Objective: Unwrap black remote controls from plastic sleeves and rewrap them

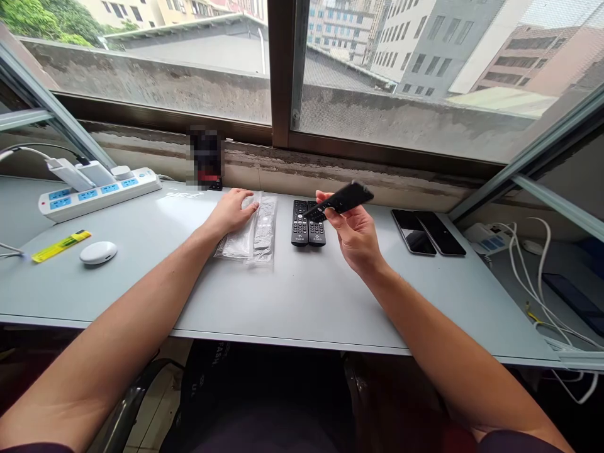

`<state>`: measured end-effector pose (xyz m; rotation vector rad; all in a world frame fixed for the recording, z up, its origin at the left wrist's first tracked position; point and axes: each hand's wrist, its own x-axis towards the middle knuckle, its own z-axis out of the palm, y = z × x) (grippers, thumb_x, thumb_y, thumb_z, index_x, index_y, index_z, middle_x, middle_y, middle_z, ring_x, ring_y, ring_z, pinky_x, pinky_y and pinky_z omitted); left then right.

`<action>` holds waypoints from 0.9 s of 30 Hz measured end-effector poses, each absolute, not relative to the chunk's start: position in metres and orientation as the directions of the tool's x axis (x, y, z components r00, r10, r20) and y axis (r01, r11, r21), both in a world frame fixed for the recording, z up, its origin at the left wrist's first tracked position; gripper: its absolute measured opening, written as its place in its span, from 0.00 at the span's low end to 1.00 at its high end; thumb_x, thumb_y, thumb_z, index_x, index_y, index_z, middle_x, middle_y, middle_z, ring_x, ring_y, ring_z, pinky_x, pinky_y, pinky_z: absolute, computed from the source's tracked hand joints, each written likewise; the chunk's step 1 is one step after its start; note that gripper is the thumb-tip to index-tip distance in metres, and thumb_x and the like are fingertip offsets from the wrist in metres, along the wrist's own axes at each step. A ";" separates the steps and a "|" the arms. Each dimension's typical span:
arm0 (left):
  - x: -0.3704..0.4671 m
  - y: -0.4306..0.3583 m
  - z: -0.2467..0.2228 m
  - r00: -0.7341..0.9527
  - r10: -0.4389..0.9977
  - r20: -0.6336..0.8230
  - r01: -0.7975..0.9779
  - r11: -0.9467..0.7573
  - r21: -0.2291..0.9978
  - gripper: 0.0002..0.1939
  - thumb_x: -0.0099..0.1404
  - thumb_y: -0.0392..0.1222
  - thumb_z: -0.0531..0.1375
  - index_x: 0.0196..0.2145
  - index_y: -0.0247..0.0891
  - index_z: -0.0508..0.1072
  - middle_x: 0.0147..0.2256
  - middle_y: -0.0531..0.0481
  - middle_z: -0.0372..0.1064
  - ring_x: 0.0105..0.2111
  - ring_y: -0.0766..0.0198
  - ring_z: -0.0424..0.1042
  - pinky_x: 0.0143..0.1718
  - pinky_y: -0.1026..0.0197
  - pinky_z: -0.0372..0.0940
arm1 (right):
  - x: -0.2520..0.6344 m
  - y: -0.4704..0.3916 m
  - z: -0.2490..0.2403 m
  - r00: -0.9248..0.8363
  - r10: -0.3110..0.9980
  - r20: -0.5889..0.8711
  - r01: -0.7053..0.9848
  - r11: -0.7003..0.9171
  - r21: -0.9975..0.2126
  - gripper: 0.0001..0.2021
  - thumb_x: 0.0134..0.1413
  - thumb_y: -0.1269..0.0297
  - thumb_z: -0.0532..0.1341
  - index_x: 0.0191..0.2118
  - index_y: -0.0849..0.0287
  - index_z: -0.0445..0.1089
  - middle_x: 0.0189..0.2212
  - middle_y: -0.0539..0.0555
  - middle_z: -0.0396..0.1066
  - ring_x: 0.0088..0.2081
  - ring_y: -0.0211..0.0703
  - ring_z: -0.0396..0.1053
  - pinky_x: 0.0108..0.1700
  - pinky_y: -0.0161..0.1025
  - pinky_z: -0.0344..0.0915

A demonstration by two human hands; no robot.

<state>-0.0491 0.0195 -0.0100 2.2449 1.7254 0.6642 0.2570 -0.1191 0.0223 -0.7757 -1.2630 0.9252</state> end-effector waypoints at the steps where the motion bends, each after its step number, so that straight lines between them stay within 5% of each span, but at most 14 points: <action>1: -0.049 0.019 -0.010 0.205 0.955 0.212 0.852 -0.281 0.443 0.30 0.79 0.53 0.57 0.70 0.33 0.75 0.70 0.31 0.70 0.71 0.39 0.69 0.77 0.41 0.60 | 0.258 -0.118 0.022 0.065 0.884 0.463 -0.120 0.468 -0.876 0.17 0.61 0.51 0.81 0.53 0.41 0.84 0.62 0.48 0.84 0.71 0.55 0.76 0.81 0.60 0.63; 5: -0.050 0.019 -0.010 0.211 0.954 0.212 0.856 -0.285 0.431 0.30 0.79 0.52 0.57 0.70 0.32 0.75 0.71 0.32 0.70 0.72 0.39 0.68 0.78 0.42 0.59 | 0.263 -0.113 0.020 0.088 0.885 0.456 -0.012 0.459 -0.888 0.18 0.59 0.47 0.82 0.51 0.41 0.84 0.65 0.49 0.82 0.76 0.57 0.70 0.81 0.61 0.62; 9: -0.051 0.020 -0.011 0.216 0.952 0.216 0.853 -0.291 0.433 0.30 0.79 0.53 0.57 0.70 0.34 0.76 0.70 0.32 0.70 0.72 0.39 0.68 0.78 0.41 0.59 | 0.266 -0.108 0.015 0.150 0.935 0.321 0.034 0.320 -0.947 0.23 0.58 0.41 0.80 0.54 0.44 0.83 0.58 0.52 0.84 0.69 0.57 0.76 0.76 0.60 0.69; 13: -0.051 0.020 -0.011 0.218 0.950 0.223 0.851 -0.297 0.434 0.29 0.78 0.53 0.57 0.69 0.36 0.77 0.69 0.34 0.71 0.71 0.39 0.69 0.77 0.41 0.60 | 0.272 -0.102 0.009 0.192 0.969 0.156 -0.036 0.166 -0.985 0.27 0.59 0.34 0.77 0.55 0.44 0.79 0.45 0.50 0.82 0.49 0.51 0.83 0.53 0.51 0.84; 17: -0.050 0.019 -0.010 0.216 0.953 0.213 0.852 -0.291 0.435 0.30 0.79 0.53 0.57 0.69 0.33 0.76 0.70 0.32 0.70 0.71 0.38 0.68 0.77 0.40 0.60 | 0.279 -0.099 0.007 0.190 0.979 0.071 -0.036 0.080 -0.996 0.30 0.66 0.37 0.73 0.68 0.40 0.74 0.42 0.50 0.79 0.38 0.47 0.81 0.35 0.44 0.84; 22: -0.050 0.018 -0.009 0.226 0.950 0.214 0.855 -0.299 0.425 0.29 0.79 0.53 0.57 0.69 0.34 0.76 0.69 0.33 0.71 0.72 0.38 0.68 0.77 0.40 0.60 | 0.280 -0.101 0.012 0.159 0.987 -0.013 -0.100 0.003 -0.995 0.49 0.66 0.57 0.74 0.84 0.36 0.51 0.55 0.51 0.81 0.46 0.46 0.86 0.55 0.48 0.88; 27: -0.050 0.020 -0.011 0.221 0.950 0.222 0.860 -0.298 0.414 0.29 0.79 0.52 0.57 0.69 0.33 0.77 0.69 0.32 0.71 0.72 0.39 0.69 0.77 0.41 0.60 | 0.276 -0.104 0.017 0.043 0.999 0.010 -0.128 0.016 -0.992 0.53 0.51 0.65 0.82 0.80 0.42 0.64 0.70 0.56 0.73 0.65 0.56 0.83 0.70 0.51 0.80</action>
